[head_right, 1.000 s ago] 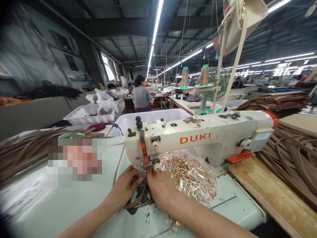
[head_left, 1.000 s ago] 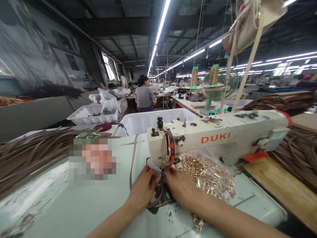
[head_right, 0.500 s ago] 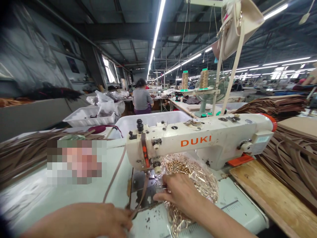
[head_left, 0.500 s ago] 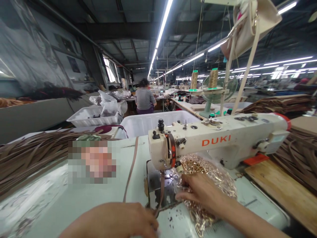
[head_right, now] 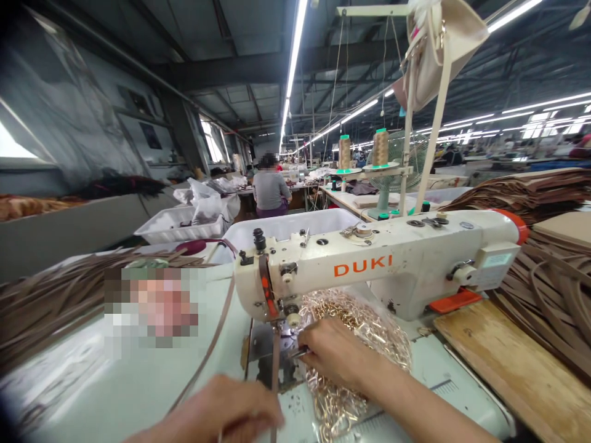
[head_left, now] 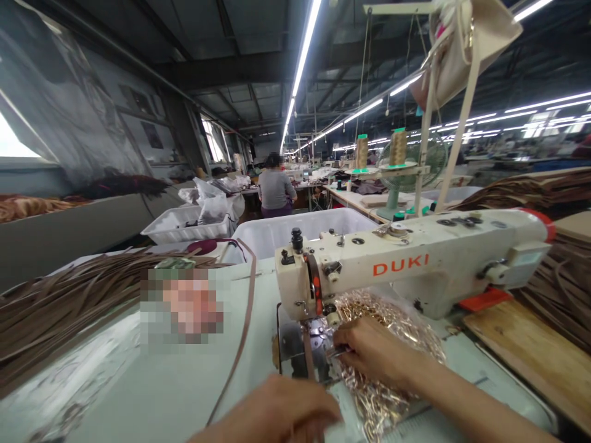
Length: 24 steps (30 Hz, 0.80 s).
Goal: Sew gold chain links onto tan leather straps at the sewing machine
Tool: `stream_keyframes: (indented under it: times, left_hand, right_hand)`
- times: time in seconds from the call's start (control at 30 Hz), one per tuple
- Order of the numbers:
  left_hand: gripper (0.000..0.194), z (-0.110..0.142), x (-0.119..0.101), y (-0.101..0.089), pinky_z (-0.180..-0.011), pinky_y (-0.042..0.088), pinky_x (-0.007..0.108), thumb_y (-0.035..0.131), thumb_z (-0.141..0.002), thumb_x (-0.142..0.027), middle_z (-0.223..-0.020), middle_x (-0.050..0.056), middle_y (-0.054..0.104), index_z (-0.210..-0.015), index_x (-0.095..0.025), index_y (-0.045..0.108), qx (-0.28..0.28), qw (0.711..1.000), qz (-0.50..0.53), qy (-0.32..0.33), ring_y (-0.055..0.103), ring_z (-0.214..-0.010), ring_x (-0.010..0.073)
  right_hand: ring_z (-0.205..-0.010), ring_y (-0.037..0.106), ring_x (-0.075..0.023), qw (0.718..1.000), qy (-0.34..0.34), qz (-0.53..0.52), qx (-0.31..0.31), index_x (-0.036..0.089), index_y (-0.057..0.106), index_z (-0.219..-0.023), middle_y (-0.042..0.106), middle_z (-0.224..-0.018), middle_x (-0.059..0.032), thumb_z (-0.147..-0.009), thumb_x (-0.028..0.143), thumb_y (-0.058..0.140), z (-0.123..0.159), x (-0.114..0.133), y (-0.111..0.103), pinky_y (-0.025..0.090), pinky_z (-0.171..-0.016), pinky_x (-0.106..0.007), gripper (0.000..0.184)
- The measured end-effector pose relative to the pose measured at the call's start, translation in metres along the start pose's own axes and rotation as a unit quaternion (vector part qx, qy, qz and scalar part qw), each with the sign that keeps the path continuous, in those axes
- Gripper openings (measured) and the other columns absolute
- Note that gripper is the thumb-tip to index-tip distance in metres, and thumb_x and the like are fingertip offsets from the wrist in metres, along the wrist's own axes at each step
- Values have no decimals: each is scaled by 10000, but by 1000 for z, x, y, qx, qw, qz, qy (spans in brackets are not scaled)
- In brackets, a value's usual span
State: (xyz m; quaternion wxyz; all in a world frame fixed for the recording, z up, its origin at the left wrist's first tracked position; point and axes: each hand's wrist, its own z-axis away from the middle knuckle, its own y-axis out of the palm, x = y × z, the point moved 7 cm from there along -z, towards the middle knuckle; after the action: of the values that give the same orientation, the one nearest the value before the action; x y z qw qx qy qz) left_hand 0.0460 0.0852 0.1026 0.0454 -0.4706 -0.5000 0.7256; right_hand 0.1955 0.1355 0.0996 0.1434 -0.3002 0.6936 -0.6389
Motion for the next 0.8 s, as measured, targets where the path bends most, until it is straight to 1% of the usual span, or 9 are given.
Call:
stream_keyframes:
  times: [0.07, 0.1, 0.13, 0.23, 0.33, 0.47, 0.53, 0.7, 0.8]
  left_hand:
    - [294, -12, 23, -12, -888, 497, 351, 354, -1002, -334, -1012, 42, 680, -1098, -253, 619, -104, 990, -88, -30, 640, -946, 211]
    - [281, -16, 34, -13, -920, 486, 393, 403, -983, -342, -1081, 67, 667, -1149, -233, 601, -138, 980, -142, -34, 625, -1003, 247]
    - [353, -20, 43, -8, -972, 455, 450, 479, -949, -388, -1200, 111, 619, -1241, -204, 554, -149, 970, -189, -24, 575, -1107, 297]
    - [600, -26, 62, 17, -1023, 388, 558, 484, -931, -477, -1402, 211, 429, -1405, -120, 398, -127, 953, -272, 26, 410, -1278, 387]
    - [655, -26, 64, 31, -1019, 398, 544, 404, -950, -516, -1432, 252, 352, -1433, -77, 348, -97, 947, -303, 39, 353, -1311, 399]
    - [851, -32, 50, 37, -996, 384, 589, 398, -896, -648, -1381, 353, 325, -1402, 35, 354, -27, 948, -314, 44, 304, -1299, 463]
    - [902, -35, 45, 37, -983, 367, 623, 393, -880, -680, -1349, 391, 324, -1369, 78, 382, -12, 948, -315, 37, 289, -1283, 498]
    - [933, -37, 40, 35, -1015, 339, 602, 399, -864, -707, -1372, 381, 290, -1374, 74, 375, 3, 955, -295, 20, 265, -1298, 484]
    - [963, -37, 45, 37, -1031, 329, 588, 447, -828, -728, -1383, 365, 300, -1387, 52, 362, 4, 954, -299, 26, 252, -1309, 477]
  right_hand:
    - [-713, 664, -195, 1000, 2, 15, -3, 190, 692, -799, 710, -766, -38, -847, 187, 571, -4, -3, 0, 403, -609, -237, 131]
    - [-702, 663, -195, 1000, 4, 21, -4, 190, 697, -804, 711, -762, -44, -855, 196, 563, -7, -4, 0, 402, -603, -238, 143]
    - [-699, 662, -196, 1000, 5, 24, -4, 190, 703, -816, 711, -762, -50, -861, 199, 556, -9, -5, 0, 404, -608, -241, 154]
    - [-731, 663, -208, 1000, -1, 26, -3, 197, 718, -880, 715, -791, -65, -855, 192, 553, -17, -5, 3, 422, -652, -255, 167]
    - [-782, 664, -213, 1000, -10, 24, 4, 227, 715, -946, 719, -850, -55, -842, 186, 565, -21, -3, 11, 433, -692, -265, 187]
    - [-802, 666, -230, 1000, -1, 22, -7, 285, 694, -1009, 717, -872, -32, -854, 204, 564, -20, -3, 20, 437, -694, -286, 217]
    - [-775, 667, -235, 1000, 7, 27, -7, 307, 686, -1032, 714, -846, -26, -859, 205, 554, -19, -4, 23, 434, -674, -292, 240]
    - [-819, 661, -232, 1000, 17, 15, 8, 273, 681, -1024, 709, -917, -37, -844, 183, 547, -19, -7, 29, 427, -721, -297, 241]
    - [-872, 653, -230, 1000, 18, 2, 15, 250, 681, -997, 702, -975, -44, -834, 173, 539, -18, -8, 31, 420, -762, -294, 229]
